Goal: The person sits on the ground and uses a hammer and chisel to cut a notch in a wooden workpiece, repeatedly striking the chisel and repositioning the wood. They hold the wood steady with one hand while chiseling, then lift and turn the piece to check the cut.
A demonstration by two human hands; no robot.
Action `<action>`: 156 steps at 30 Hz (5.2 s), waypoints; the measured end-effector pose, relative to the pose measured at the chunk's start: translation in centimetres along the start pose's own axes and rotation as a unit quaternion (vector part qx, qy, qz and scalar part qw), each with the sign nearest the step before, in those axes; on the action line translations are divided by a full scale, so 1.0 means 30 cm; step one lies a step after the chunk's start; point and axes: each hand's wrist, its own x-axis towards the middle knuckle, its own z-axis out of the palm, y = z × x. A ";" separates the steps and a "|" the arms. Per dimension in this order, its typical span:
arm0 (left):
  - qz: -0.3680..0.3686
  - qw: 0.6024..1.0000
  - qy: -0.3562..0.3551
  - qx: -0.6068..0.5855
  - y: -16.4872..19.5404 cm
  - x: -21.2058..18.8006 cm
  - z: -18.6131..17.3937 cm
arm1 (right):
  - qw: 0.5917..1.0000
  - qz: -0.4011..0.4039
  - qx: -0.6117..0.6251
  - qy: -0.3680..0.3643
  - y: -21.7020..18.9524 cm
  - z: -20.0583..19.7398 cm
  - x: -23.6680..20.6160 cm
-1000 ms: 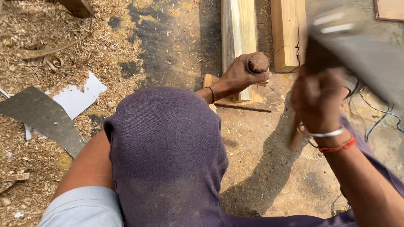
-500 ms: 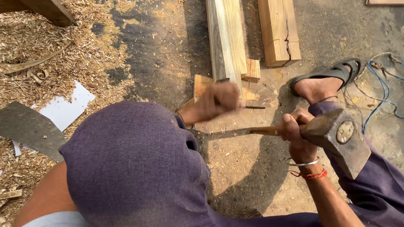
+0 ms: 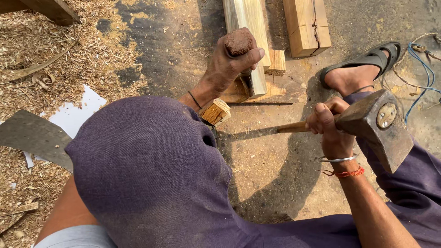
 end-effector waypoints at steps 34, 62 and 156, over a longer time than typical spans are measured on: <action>0.031 0.998 -0.059 0.012 -0.092 -0.003 0.076 | 0.869 -0.115 -0.440 -0.194 -0.430 0.212 0.240; -0.024 0.997 -0.071 0.020 -0.084 0.035 0.145 | 0.909 -0.001 -0.399 -0.119 -0.410 0.152 0.251; -0.083 0.995 -0.059 0.020 -0.184 0.020 0.008 | 0.975 0.078 -0.189 -0.088 -0.390 0.170 0.164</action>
